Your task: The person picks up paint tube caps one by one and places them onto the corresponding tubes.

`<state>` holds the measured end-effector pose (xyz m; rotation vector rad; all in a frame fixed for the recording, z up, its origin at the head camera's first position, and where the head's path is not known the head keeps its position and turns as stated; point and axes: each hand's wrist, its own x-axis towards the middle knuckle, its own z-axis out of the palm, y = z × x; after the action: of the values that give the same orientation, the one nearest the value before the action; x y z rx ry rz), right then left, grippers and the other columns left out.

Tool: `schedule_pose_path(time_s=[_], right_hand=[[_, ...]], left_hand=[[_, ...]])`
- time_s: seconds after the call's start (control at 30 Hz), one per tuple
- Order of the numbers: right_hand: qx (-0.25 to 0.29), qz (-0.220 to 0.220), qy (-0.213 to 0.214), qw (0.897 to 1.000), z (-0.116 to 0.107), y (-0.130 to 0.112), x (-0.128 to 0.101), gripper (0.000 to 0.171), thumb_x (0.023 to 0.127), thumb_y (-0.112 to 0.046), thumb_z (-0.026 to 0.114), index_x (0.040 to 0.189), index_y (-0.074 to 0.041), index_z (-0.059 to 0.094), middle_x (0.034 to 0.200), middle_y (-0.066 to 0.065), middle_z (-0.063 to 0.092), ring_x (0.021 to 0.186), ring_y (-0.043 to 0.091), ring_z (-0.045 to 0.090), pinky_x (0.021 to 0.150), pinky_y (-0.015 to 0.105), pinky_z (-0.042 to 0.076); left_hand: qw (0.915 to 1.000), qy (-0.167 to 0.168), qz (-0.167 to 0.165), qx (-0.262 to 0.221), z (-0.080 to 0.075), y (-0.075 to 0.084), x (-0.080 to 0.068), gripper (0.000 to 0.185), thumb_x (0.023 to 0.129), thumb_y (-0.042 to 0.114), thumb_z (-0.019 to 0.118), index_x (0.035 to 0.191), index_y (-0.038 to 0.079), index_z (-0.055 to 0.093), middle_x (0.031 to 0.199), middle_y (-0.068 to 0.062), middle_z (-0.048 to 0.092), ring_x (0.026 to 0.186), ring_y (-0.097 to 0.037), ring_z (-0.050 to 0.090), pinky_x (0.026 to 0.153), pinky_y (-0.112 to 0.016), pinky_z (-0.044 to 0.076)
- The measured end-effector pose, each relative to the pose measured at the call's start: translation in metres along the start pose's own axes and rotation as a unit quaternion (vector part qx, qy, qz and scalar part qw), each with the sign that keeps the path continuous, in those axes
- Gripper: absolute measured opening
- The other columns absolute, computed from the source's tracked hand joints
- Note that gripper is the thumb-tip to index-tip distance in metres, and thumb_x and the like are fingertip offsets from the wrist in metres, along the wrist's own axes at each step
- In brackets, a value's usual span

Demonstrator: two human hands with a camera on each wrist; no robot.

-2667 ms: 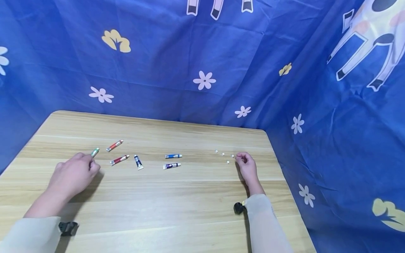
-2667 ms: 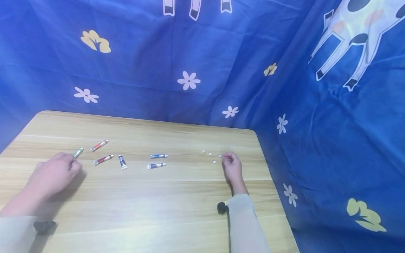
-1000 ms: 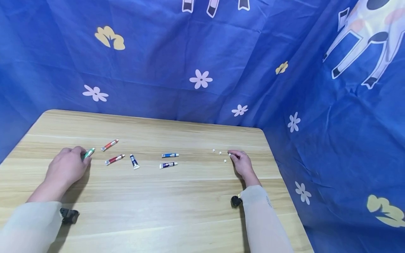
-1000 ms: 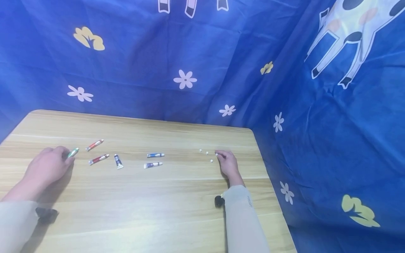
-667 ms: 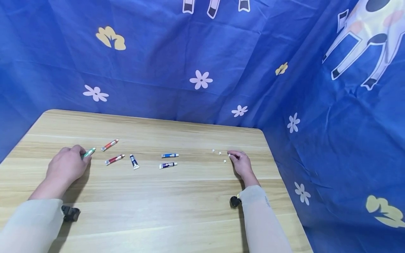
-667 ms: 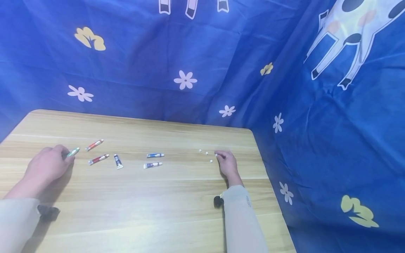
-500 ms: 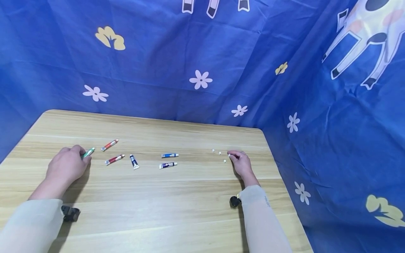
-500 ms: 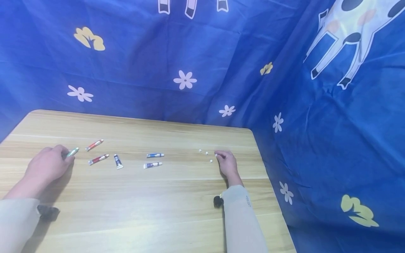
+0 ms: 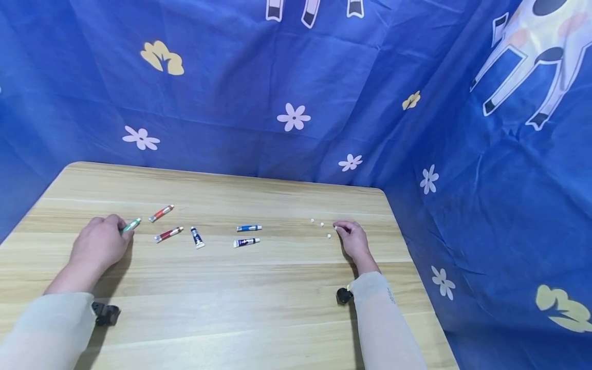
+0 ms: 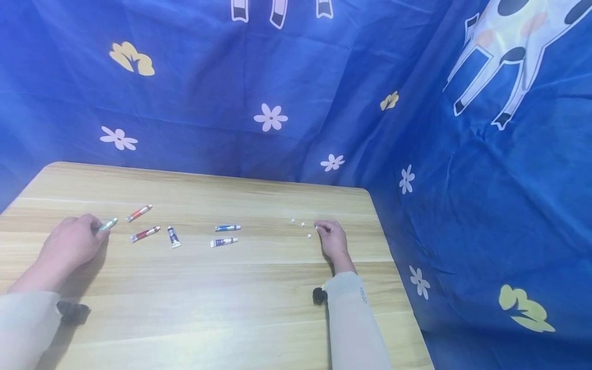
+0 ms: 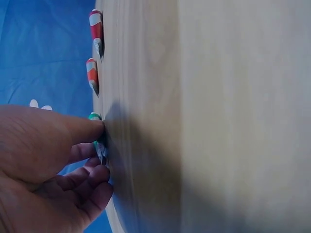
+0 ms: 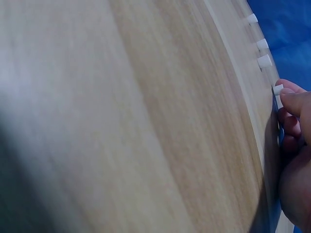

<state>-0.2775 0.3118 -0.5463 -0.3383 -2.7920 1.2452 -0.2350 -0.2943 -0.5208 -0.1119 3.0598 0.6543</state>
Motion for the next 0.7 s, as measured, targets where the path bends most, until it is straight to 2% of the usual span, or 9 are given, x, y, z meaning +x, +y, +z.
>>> schedule_pose_path(time_s=[0.17,0.4,0.5,0.7], right_hand=[[0.001,-0.001,0.002,1.0,-0.001,0.0,0.0,0.019,0.108,-0.017,0.067,0.12,-0.012,0.081,0.122,0.013,0.069,0.114,0.029,0.064,0.102,0.043,0.051],[0.023,0.016,-0.003,1.0,-0.005,0.002,0.0,0.02,0.109,-0.017,0.064,0.122,-0.011,0.078,0.126,0.013,0.068,0.118,0.03,0.063,0.107,0.046,0.05],[0.039,0.023,-0.004,0.999,-0.005,0.002,0.0,0.02,0.11,-0.017,0.063,0.122,-0.011,0.077,0.125,0.013,0.069,0.117,0.029,0.063,0.106,0.045,0.051],[0.078,0.048,0.002,0.996,-0.005,0.002,-0.002,0.02,0.111,-0.019,0.061,0.123,-0.011,0.075,0.116,0.009,0.07,0.109,0.024,0.061,0.095,0.034,0.048]], left_hand=[[1.0,-0.006,-0.003,-0.005,0.001,-0.003,0.001,0.028,0.108,0.014,0.056,0.113,-0.014,0.055,0.105,-0.039,0.058,0.102,-0.057,0.053,0.083,-0.067,0.046],[0.9996,-0.006,-0.017,-0.022,-0.001,-0.007,0.001,0.03,0.111,0.017,0.053,0.116,-0.013,0.056,0.105,-0.037,0.063,0.09,-0.05,0.061,0.073,-0.058,0.046],[0.9993,-0.005,-0.024,-0.028,-0.004,-0.007,-0.002,0.032,0.111,0.019,0.052,0.118,-0.013,0.055,0.109,-0.038,0.064,0.089,-0.05,0.062,0.072,-0.058,0.046],[0.9986,0.003,-0.022,-0.048,-0.006,-0.002,-0.016,0.038,0.113,0.019,0.05,0.128,-0.016,0.052,0.111,-0.04,0.063,0.086,-0.047,0.062,0.066,-0.049,0.044]])
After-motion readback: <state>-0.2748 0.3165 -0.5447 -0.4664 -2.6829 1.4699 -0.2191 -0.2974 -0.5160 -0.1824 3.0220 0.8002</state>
